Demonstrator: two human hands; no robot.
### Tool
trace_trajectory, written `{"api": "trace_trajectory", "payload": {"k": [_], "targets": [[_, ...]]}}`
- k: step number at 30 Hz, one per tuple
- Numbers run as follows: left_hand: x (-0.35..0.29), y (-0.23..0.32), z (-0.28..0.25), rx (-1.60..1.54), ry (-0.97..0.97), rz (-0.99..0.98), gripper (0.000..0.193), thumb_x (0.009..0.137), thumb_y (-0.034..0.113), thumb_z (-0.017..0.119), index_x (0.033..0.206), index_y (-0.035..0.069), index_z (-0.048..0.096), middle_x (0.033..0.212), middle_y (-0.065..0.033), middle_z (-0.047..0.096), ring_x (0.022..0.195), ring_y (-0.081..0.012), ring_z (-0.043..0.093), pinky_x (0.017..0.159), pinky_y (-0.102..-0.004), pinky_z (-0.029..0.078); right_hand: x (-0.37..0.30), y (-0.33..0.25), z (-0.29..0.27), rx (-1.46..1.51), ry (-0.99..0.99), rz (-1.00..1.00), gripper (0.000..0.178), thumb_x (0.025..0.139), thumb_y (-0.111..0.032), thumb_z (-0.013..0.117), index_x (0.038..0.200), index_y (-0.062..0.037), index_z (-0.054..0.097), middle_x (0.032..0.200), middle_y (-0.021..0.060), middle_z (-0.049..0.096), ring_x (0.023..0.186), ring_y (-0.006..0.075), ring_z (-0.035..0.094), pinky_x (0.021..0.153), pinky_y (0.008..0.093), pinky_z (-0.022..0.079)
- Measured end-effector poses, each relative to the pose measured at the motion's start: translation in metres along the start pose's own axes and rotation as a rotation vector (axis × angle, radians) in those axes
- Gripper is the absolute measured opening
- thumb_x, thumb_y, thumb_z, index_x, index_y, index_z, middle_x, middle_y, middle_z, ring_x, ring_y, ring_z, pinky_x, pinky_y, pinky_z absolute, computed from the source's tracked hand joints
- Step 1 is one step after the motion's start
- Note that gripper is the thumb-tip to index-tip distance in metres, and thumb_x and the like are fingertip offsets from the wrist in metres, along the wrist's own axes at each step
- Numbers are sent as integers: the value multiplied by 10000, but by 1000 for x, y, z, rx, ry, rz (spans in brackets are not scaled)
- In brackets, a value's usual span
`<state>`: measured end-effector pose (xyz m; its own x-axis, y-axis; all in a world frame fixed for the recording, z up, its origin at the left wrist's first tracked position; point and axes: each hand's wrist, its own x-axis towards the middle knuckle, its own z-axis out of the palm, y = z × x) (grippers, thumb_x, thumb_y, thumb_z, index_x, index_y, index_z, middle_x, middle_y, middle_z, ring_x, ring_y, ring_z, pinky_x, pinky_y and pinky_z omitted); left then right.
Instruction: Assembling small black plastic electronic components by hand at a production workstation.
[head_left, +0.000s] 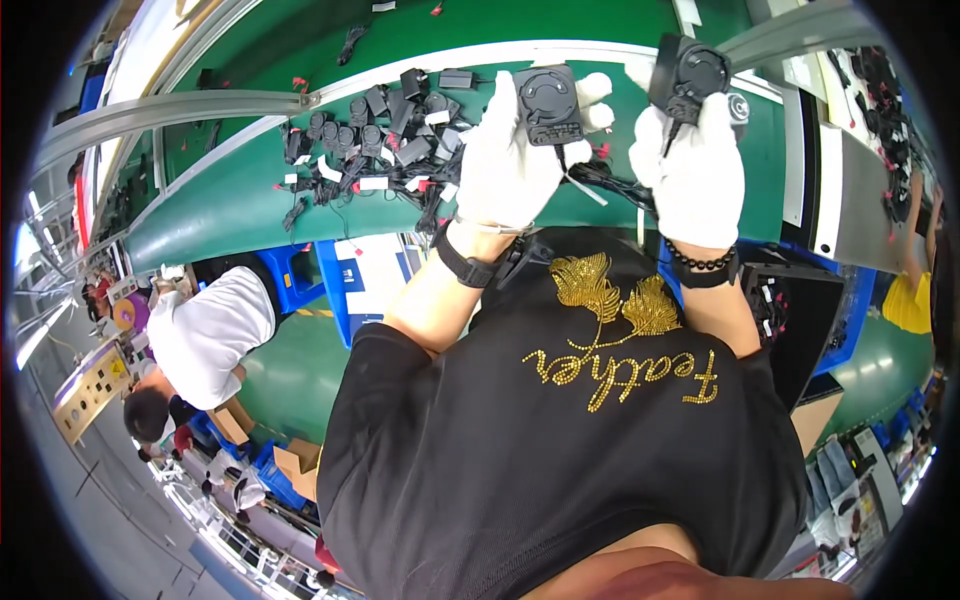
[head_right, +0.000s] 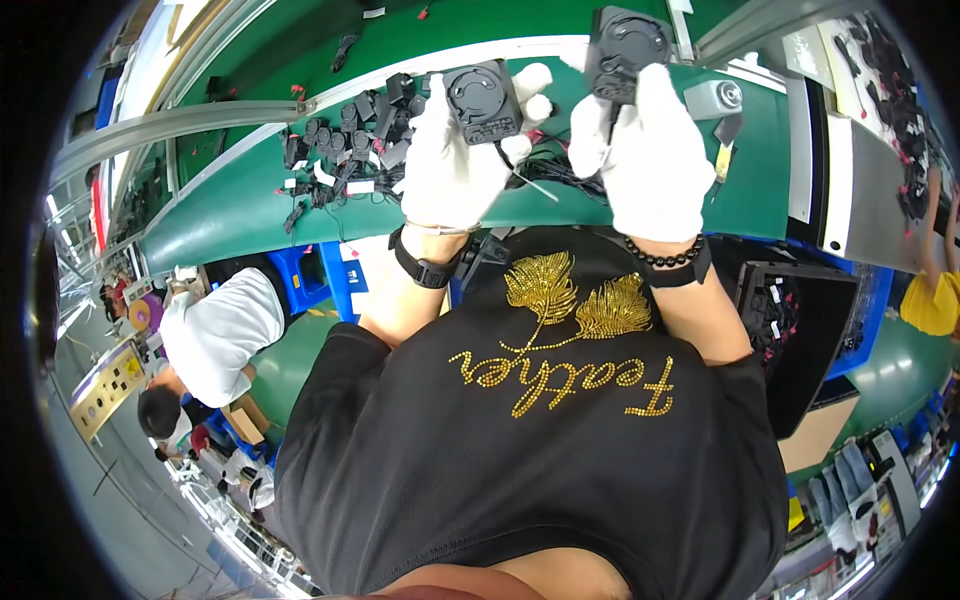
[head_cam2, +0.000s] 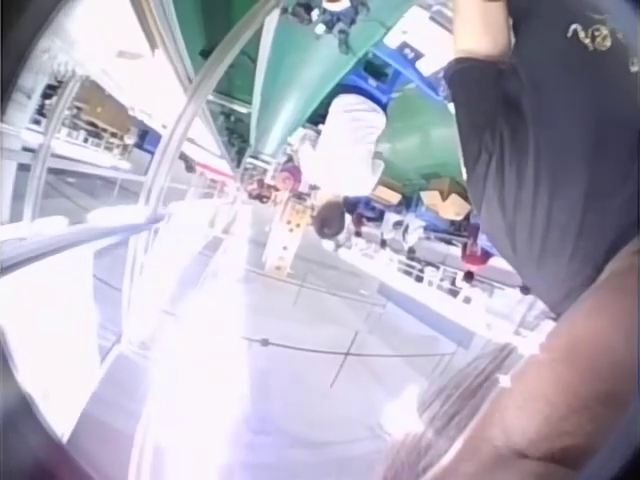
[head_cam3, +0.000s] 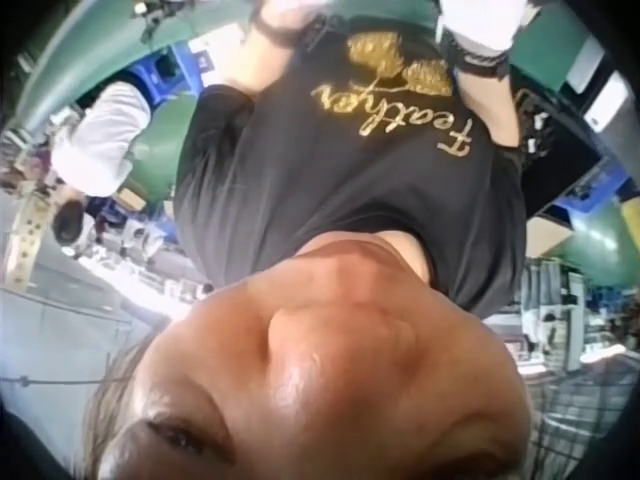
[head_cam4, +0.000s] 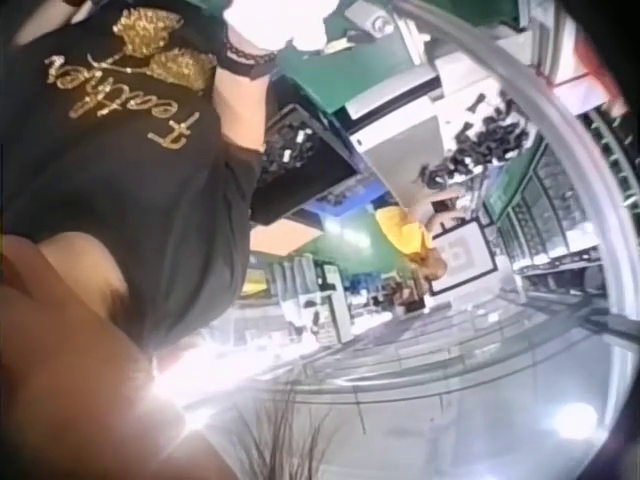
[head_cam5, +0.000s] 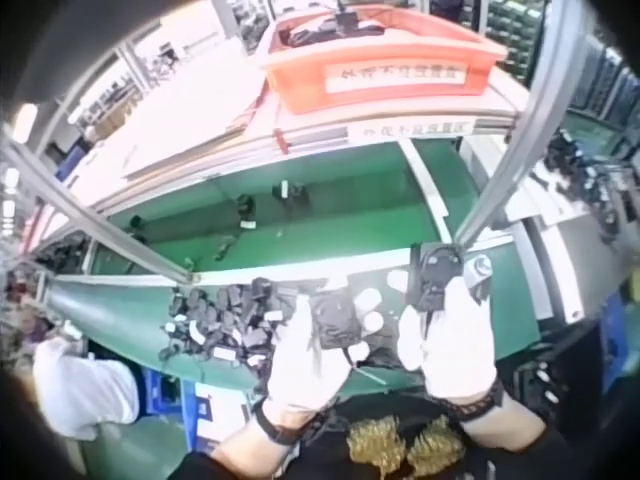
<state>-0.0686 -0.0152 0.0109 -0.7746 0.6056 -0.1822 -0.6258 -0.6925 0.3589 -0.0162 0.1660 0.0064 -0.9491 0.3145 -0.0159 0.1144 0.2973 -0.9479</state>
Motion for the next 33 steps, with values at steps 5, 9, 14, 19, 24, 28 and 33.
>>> {"api": "trace_trajectory", "payload": {"k": [5,9,14,19,24,28,33], "targets": [[-8,-21,9,95,55,31,552,985,486,317,1353,79,380,1215,-188,555,1005,-315,597,763,-384,507,-28,-40,5,77,130,-131,126,809,-56,561,927,-22,593,793,141,598,682,264,595,623,349,483],[-20,-35,21,233,88,131,537,937,230,523,1393,54,301,1178,-172,546,980,-297,609,731,-358,531,-41,-43,-11,539,-40,223,231,888,-66,461,1083,-11,571,739,87,601,564,156,568,540,264,466],[-30,-43,33,515,192,252,728,793,-26,648,1400,-6,248,1131,-171,549,940,-242,629,701,-295,558,-55,-46,-10,699,-106,261,407,861,-24,434,1262,-1,491,665,48,598,475,73,532,457,197,432],[-37,-50,35,557,212,252,708,778,-33,652,1385,3,290,1144,-167,551,949,-218,625,713,-272,545,-61,-45,-12,652,-83,169,473,791,-13,502,1261,43,482,625,66,598,460,91,574,449,197,458],[-39,-54,32,626,182,233,648,746,-33,689,1328,23,411,1088,-81,539,901,-143,579,767,-247,499,-74,-32,-17,493,-176,71,669,812,3,605,1409,30,305,892,120,634,630,106,616,577,212,498],[-38,-57,30,581,143,258,623,711,-36,712,1281,21,467,1074,-53,529,908,-140,559,790,-265,491,-80,-24,-12,383,-71,-121,665,816,31,626,1411,-8,331,1130,141,567,871,147,614,723,243,507],[-43,-52,32,743,144,286,615,655,-1,769,1207,25,500,1092,-79,561,952,-163,575,805,-282,503,-77,-19,-13,167,-61,-325,678,806,-54,665,1400,-8,340,1270,161,494,1110,224,539,922,304,450]]}}
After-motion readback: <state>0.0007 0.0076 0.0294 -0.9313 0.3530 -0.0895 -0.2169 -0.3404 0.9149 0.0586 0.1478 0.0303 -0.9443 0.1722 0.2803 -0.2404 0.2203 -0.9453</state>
